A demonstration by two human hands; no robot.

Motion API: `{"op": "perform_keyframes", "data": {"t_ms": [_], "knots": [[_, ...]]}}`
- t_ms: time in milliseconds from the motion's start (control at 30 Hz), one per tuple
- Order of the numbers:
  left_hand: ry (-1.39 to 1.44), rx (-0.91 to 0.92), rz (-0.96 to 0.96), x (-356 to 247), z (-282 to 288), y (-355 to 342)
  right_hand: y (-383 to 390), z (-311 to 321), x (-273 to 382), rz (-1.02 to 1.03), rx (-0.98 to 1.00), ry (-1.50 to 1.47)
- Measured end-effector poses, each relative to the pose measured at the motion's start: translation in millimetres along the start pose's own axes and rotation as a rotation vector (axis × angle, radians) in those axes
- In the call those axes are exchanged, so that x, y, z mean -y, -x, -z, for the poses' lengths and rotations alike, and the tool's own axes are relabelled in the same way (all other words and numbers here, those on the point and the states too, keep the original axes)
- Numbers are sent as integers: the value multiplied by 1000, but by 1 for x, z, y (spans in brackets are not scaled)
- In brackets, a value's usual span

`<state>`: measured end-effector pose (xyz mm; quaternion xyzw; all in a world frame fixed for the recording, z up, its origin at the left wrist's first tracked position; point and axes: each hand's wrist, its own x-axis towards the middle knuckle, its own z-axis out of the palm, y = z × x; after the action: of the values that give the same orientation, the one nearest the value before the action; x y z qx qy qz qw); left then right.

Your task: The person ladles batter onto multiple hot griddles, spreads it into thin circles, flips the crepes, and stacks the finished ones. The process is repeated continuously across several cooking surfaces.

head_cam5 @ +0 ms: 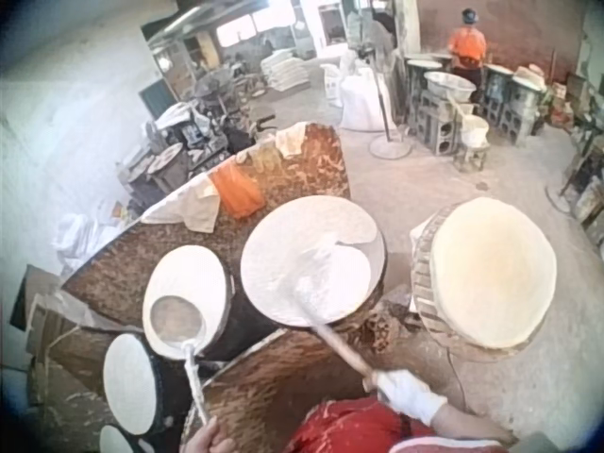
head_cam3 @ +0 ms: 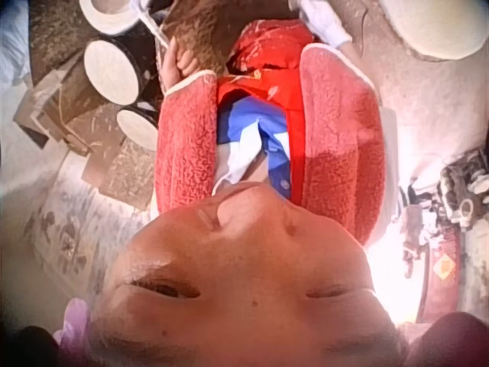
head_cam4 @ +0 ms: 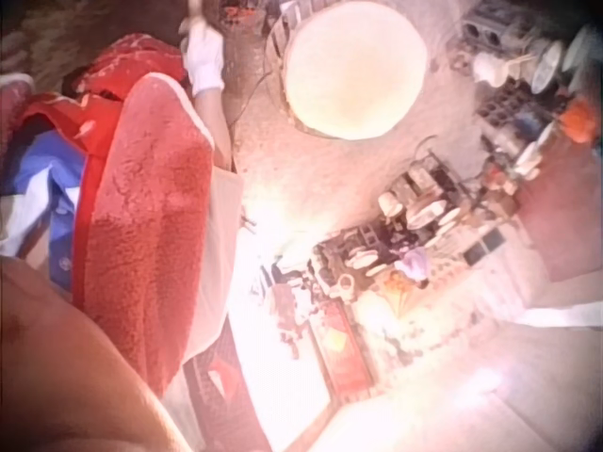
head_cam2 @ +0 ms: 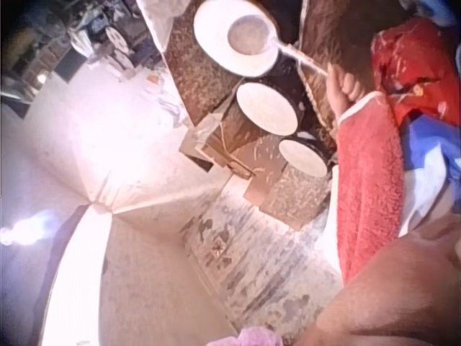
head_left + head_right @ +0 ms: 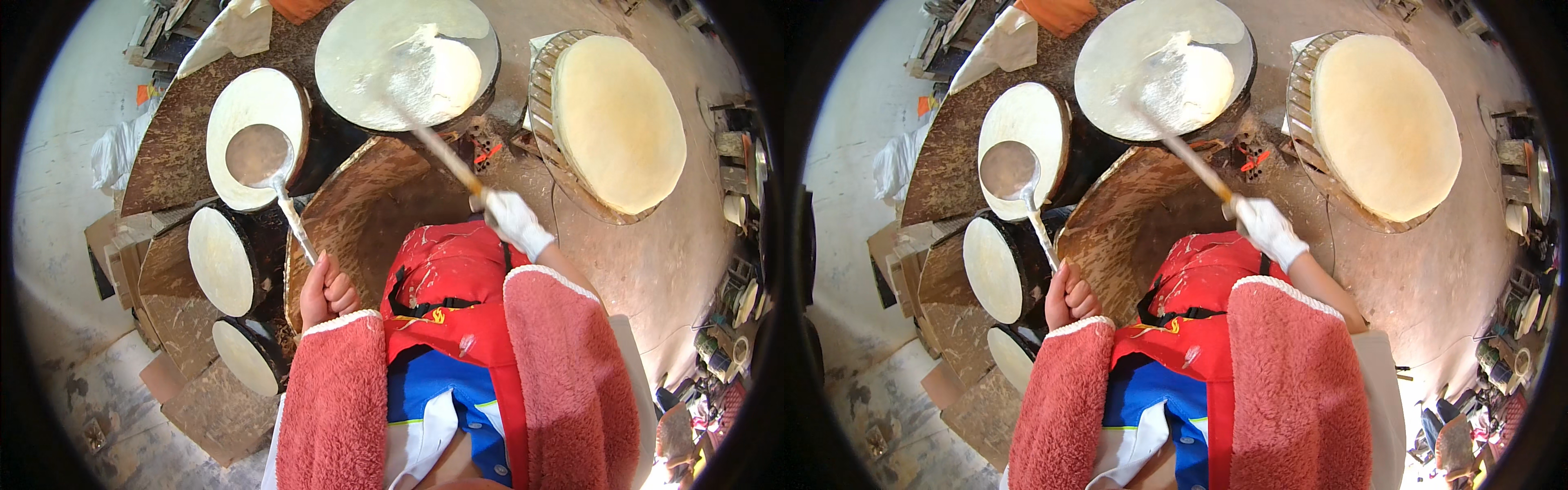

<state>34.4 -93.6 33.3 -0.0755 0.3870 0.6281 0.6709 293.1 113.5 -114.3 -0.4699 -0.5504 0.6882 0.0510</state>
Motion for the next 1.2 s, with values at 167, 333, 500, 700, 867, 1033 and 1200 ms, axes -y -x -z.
{"op": "perform_keyframes", "data": {"t_ms": [167, 333, 500, 700, 867, 1033, 1200], "knots": [[21, -59, -8, 18, -21, -10, 4, 62, -42, -95, -234, -107], [8, -4, -25, 34, -41, -15, -91, 94, -12, -6, -406, -19], [19, -33, -38, 33, -48, -15, -131, 79, 39, 82, -459, 185], [-33, 0, -60, 2, -33, -37, -53, 63, 19, 95, -567, 273], [42, -71, 235, -22, -36, -92, -60, 18, 26, -41, -514, 281], [184, 4, 514, -46, -60, -164, -80, 17, 67, 171, -571, 400], [-133, 34, 339, -75, -73, -193, -96, 35, 86, 129, -719, 468]]}}
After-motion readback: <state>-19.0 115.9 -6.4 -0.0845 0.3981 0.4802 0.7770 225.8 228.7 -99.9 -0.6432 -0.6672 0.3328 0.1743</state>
